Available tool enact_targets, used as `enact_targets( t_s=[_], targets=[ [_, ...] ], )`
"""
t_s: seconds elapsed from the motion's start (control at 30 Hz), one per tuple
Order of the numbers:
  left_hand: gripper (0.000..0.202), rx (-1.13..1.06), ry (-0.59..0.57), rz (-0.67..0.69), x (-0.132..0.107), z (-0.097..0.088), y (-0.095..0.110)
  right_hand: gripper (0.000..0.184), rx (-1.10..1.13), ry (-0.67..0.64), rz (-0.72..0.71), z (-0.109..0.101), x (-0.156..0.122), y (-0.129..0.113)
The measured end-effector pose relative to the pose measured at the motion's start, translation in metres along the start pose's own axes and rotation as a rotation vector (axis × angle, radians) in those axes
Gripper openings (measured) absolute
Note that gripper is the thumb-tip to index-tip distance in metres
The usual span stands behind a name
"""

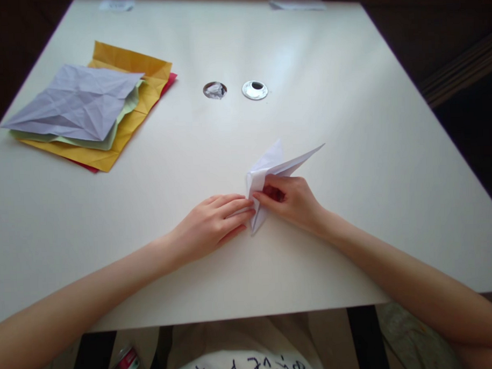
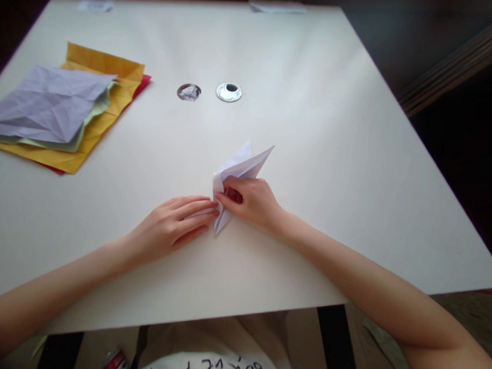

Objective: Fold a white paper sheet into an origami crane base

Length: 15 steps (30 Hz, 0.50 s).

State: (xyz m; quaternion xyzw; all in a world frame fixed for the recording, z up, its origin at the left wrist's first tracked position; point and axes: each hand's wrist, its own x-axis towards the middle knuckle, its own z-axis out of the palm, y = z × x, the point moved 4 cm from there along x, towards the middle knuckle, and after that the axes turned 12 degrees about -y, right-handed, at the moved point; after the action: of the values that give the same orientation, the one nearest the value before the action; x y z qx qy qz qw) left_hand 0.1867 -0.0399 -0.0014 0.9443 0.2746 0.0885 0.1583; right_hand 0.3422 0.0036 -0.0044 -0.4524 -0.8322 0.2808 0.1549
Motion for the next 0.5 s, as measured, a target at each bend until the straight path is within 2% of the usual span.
enact_targets(
  t_s=[0.27, 0.5],
  targets=[
    [0.032, 0.145, -0.041, 0.097, -0.0057, 0.0046, 0.0024, 0.017, 0.005, -0.052, 0.006, 0.0008, 0.0015, 0.0014],
    [0.031, 0.112, -0.067, 0.125, -0.0048, 0.0037, 0.0061, 0.012, 0.045, -0.096, -0.049, -0.0024, 0.0035, 0.0036]
  ],
)
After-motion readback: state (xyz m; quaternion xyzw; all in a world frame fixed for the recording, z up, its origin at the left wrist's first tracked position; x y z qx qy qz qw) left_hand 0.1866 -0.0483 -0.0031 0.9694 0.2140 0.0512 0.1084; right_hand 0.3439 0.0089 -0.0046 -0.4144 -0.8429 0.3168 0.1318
